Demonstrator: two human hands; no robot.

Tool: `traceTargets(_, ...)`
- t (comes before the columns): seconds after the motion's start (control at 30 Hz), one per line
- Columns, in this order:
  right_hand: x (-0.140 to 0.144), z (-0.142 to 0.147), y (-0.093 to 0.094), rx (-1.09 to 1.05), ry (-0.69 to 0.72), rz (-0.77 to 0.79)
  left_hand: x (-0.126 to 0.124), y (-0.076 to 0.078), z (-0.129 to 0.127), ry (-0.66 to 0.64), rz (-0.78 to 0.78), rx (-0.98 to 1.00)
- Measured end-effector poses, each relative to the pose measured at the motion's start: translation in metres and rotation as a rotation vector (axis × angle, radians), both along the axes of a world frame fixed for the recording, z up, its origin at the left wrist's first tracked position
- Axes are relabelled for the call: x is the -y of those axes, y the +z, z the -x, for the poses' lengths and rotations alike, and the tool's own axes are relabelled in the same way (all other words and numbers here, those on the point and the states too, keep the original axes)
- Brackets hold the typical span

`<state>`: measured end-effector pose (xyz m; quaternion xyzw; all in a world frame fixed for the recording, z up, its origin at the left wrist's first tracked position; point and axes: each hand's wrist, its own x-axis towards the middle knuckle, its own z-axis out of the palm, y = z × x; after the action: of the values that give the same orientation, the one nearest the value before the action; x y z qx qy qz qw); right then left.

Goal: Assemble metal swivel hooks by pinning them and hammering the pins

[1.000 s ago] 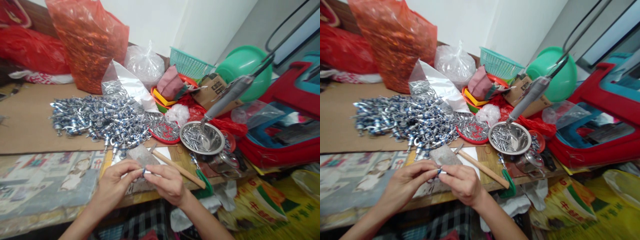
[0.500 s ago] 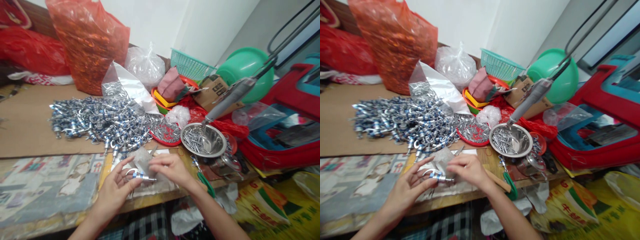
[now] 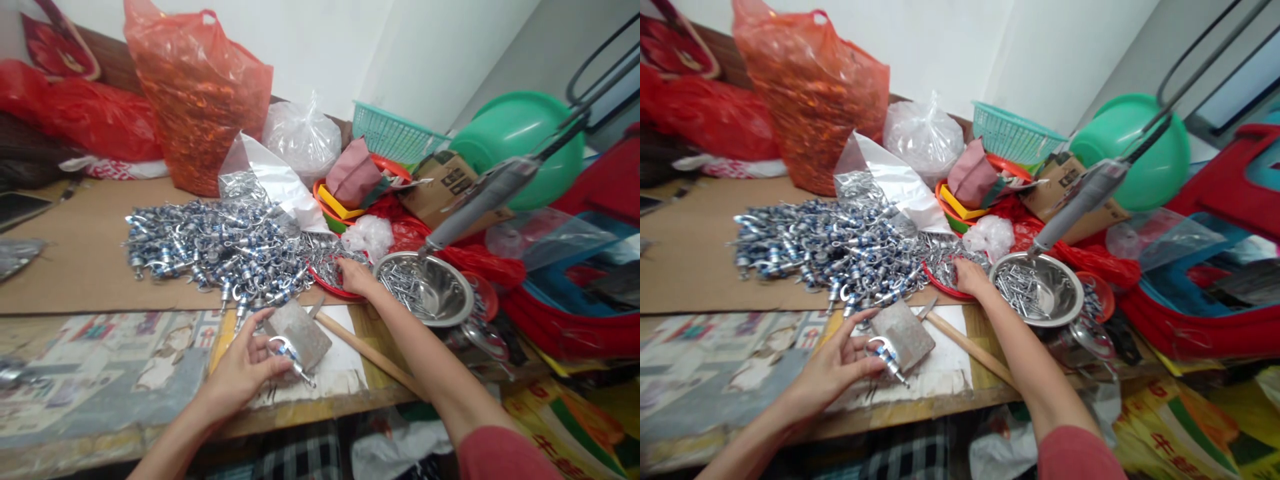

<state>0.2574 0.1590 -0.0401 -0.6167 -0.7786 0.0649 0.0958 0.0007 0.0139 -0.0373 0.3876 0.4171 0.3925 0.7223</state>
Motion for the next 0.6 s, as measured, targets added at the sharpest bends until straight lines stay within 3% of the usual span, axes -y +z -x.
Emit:
traceTargets(0.13, 0.017, 0.009, 0.006, -0.143, -0.013, -0.053, -0.003, -0.004, 0.001, 0.028, 0.025, 0.043)
traceTargets(0.23, 0.058, 0.034, 0.013, -0.284, 0.025, -0.078, -0.003, -0.005, 0.001, 0.041, 0.027, 0.056)
traceTargets(0.33, 0.108, 0.062, 0.02, -0.603, 0.19, -0.036, -0.003, -0.004, 0.0, 0.038, 0.019, 0.055)
traceTargets(0.4, 0.131, 0.075, 0.024, -0.631, 0.272, -0.007, -0.002, -0.004, 0.0, 0.032, 0.006, 0.05)
traceTargets(0.6, 0.139, 0.085, 0.026, -0.572, 0.321, 0.042, -0.002, -0.006, 0.001, 0.019, -0.028, 0.053)
